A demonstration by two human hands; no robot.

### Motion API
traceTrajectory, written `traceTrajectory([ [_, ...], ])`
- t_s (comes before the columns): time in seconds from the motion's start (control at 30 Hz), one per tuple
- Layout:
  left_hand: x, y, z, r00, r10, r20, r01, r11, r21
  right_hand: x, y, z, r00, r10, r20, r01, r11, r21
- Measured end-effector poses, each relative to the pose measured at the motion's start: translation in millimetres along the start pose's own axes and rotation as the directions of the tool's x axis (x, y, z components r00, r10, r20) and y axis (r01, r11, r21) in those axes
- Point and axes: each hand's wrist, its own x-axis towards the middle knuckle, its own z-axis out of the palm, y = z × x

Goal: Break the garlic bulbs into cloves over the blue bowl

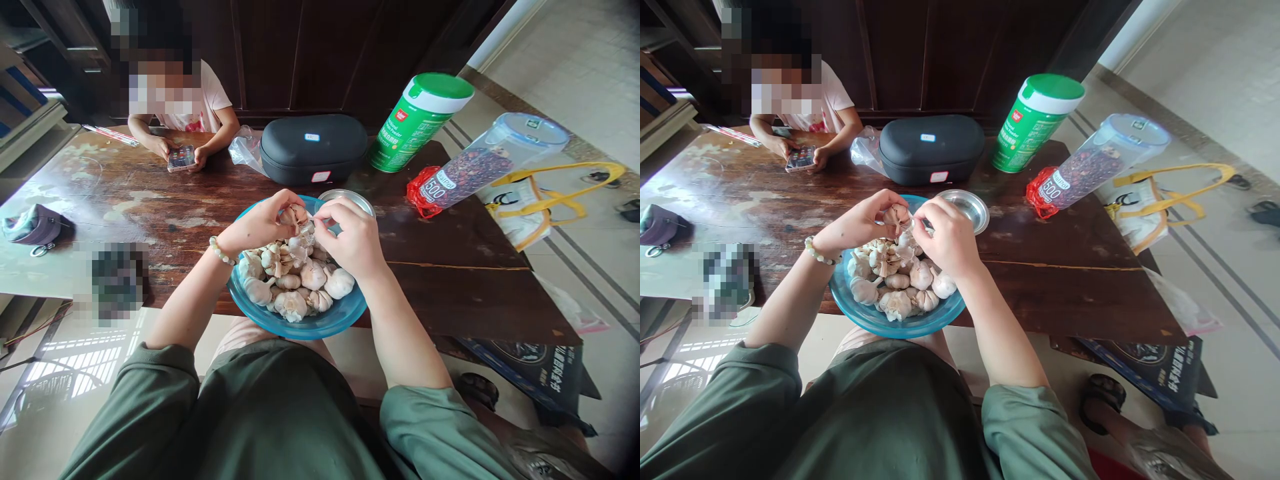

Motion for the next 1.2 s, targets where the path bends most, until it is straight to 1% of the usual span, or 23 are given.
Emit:
traceTrajectory([
  [0.1,0.3,-1.4,-0.2,1.0,-0.001,-0.01,0.001,1.0,-0.003,0.3,-0.7,0.0,0.999,-0.047,-0.027,0.047,0.999,0.012],
  [0.2,0.7,-4.3,-0.9,0.997,-0.02,-0.069,0.021,1.0,0.01,0.3,-1.9,-0.3,0.993,-0.083,-0.079,0.086,0.996,0.031],
  [0.3,0.6,-6.0,-1.5,0.994,-0.016,-0.104,0.018,1.0,0.013,0.0,-2.5,-0.6,0.993,-0.056,-0.102,0.061,0.997,0.051],
  [0.47,-0.1,-5.1,-1.6,0.995,-0.021,-0.097,0.024,0.999,0.034,-0.7,-1.0,0.3,0.998,0.037,-0.047,-0.035,0.998,0.06],
  [0.57,-0.1,-5.0,-1.7,0.995,-0.02,-0.1,0.025,0.999,0.046,-0.9,0.5,1.4,0.998,0.063,-0.032,-0.062,0.997,0.041],
  [0.73,0.1,-5.7,-1.6,0.995,-0.033,-0.094,0.041,0.995,0.09,-2.2,4.4,3.7,0.996,0.083,0.032,-0.083,0.997,0.006],
  [0.9,-0.2,-4.4,0.0,0.996,-0.063,-0.067,0.071,0.989,0.129,-2.4,4.6,3.4,0.996,0.084,0.038,-0.084,0.996,0.005],
  [1.07,-0.8,-3.0,0.8,0.998,-0.049,-0.04,0.053,0.995,0.086,-1.3,2.7,2.5,0.998,0.059,0.02,-0.06,0.998,0.021],
  [1.2,-0.9,-2.2,0.9,0.997,-0.06,-0.043,0.063,0.996,0.06,-1.7,3.1,3.1,0.997,0.065,0.03,-0.065,0.998,0.014],
])
